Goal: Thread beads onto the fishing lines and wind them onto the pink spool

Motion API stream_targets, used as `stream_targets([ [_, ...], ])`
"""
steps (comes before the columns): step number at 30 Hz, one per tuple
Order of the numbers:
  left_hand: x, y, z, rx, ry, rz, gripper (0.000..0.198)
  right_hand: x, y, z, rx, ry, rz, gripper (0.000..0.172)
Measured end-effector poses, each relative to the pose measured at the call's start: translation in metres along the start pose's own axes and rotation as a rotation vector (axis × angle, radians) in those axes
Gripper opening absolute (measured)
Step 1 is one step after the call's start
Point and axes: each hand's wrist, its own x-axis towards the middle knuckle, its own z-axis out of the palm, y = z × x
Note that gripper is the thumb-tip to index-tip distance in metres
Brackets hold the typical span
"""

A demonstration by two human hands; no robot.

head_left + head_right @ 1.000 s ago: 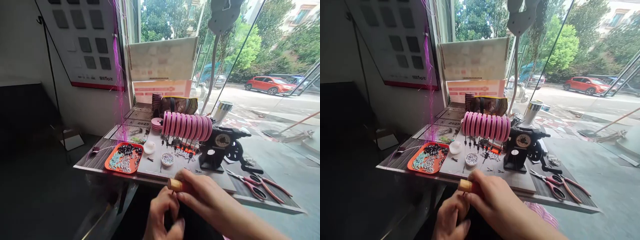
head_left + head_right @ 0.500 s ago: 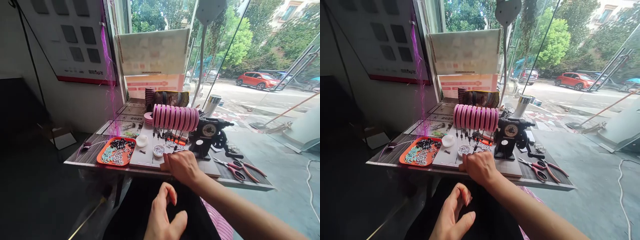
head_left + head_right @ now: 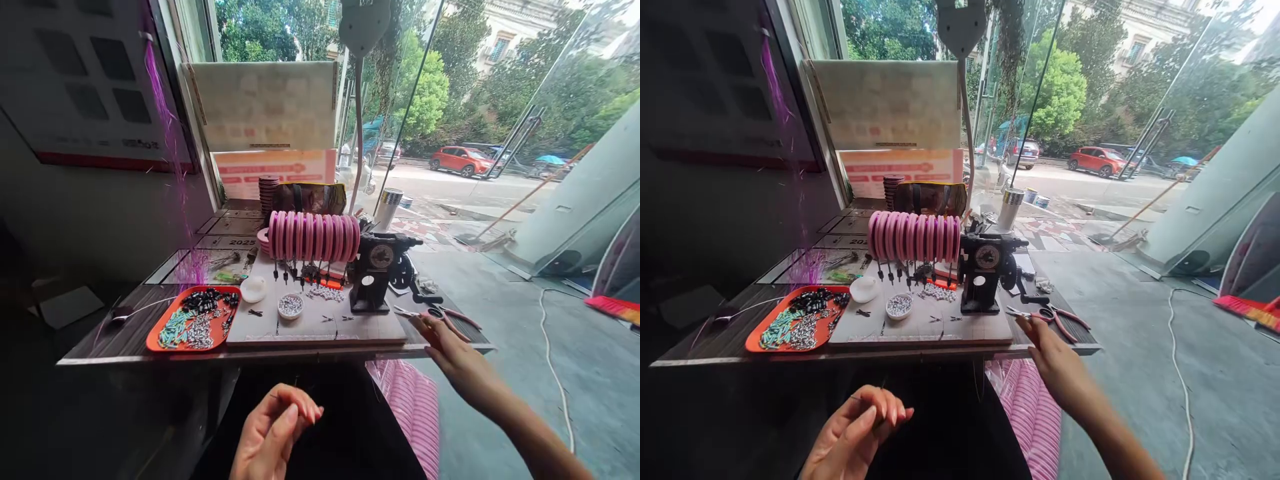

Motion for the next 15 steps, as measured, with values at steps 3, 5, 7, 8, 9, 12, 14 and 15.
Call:
stream_targets([
  [3, -0.001, -0.002, -0.003, -0.025, 0.085, -0.073, 0.021, 0.019, 0.034, -0.003, 0.2, -0.03, -0.018, 0.038],
  [5, -0.002, -0.002, -0.005, -0.048, 0.135, -0.099, 0.02, 0.027, 0.041, -0.008, 0.083, 0.037, 0.019, 0.035],
  [7, -0.004, -0.003, -0.007, -0.074, 0.151, -0.106, 0.018, 0.033, 0.041, -0.014, -0.186, 0.039, 0.059, 0.03],
  [8, -0.005, -0.003, -0.008, -0.086, 0.153, -0.102, 0.016, 0.035, 0.039, -0.015, -0.303, -0.005, 0.054, 0.029],
  [9, -0.007, -0.003, -0.009, -0.093, 0.154, -0.093, 0.015, 0.037, 0.037, -0.016, -0.386, -0.051, 0.04, 0.028],
  [12, -0.011, -0.005, -0.011, -0.076, 0.166, -0.066, 0.016, 0.043, 0.039, -0.016, -0.426, -0.102, -0.019, 0.029],
  [14, -0.012, -0.007, -0.013, -0.043, 0.17, -0.069, 0.02, 0.041, 0.05, -0.017, -0.357, -0.037, 0.014, 0.022],
  [15, -0.012, -0.007, -0.015, -0.022, 0.169, -0.076, 0.022, 0.037, 0.059, -0.02, -0.31, 0.04, 0.045, 0.019],
])
